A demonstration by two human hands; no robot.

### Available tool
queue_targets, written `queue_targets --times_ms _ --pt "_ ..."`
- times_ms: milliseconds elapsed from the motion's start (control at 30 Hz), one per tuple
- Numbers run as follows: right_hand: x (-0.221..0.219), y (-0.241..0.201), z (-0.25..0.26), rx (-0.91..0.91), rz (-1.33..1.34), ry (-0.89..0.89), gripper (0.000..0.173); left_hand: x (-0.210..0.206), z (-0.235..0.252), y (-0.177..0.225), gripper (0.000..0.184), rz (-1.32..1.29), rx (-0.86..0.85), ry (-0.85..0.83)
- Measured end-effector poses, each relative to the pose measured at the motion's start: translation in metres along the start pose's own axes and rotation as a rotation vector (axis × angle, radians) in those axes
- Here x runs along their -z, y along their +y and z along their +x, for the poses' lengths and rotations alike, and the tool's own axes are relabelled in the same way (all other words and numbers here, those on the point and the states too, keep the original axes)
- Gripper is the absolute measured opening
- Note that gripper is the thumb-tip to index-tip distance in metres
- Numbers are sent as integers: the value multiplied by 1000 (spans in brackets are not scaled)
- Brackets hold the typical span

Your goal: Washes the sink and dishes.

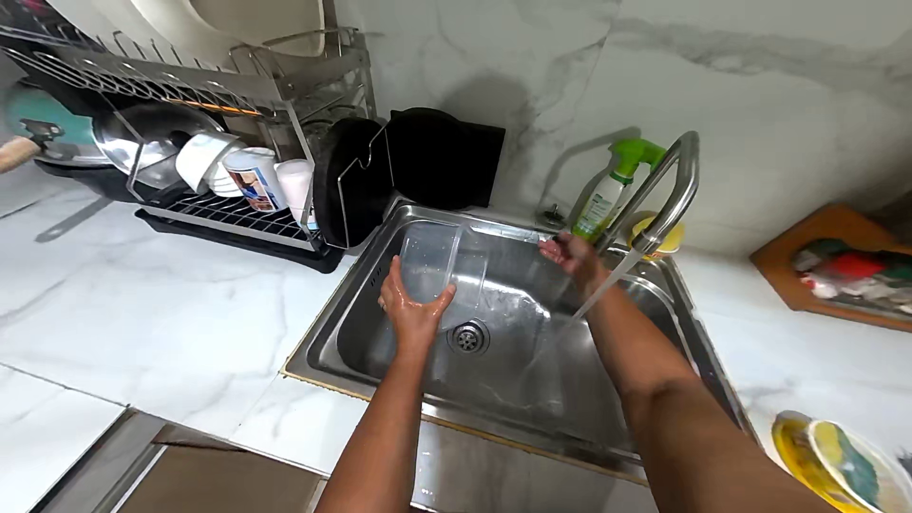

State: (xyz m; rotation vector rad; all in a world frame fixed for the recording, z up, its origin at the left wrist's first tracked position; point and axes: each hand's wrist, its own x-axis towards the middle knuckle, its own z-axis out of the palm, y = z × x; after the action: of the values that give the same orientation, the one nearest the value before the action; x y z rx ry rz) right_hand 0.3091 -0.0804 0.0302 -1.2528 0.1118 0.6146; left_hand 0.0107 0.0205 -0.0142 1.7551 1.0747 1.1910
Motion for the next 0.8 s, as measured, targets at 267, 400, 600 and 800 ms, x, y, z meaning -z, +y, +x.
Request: queue_targets --times_ms 267,400,600,800 --pt "32 23 20 176 -28 -153 31 -2 -1 0 119 -14 0 -12" --pt "58 48 6 64 -36 -193 22 0 -1 0 118 -9 10 -10" --pt "84 103 -65 -406 140 -78 28 2 -3 1 118 -29 24 -14" --pt "71 113 -97 -353 478 120 22 6 -3 2 116 -21 23 -32"
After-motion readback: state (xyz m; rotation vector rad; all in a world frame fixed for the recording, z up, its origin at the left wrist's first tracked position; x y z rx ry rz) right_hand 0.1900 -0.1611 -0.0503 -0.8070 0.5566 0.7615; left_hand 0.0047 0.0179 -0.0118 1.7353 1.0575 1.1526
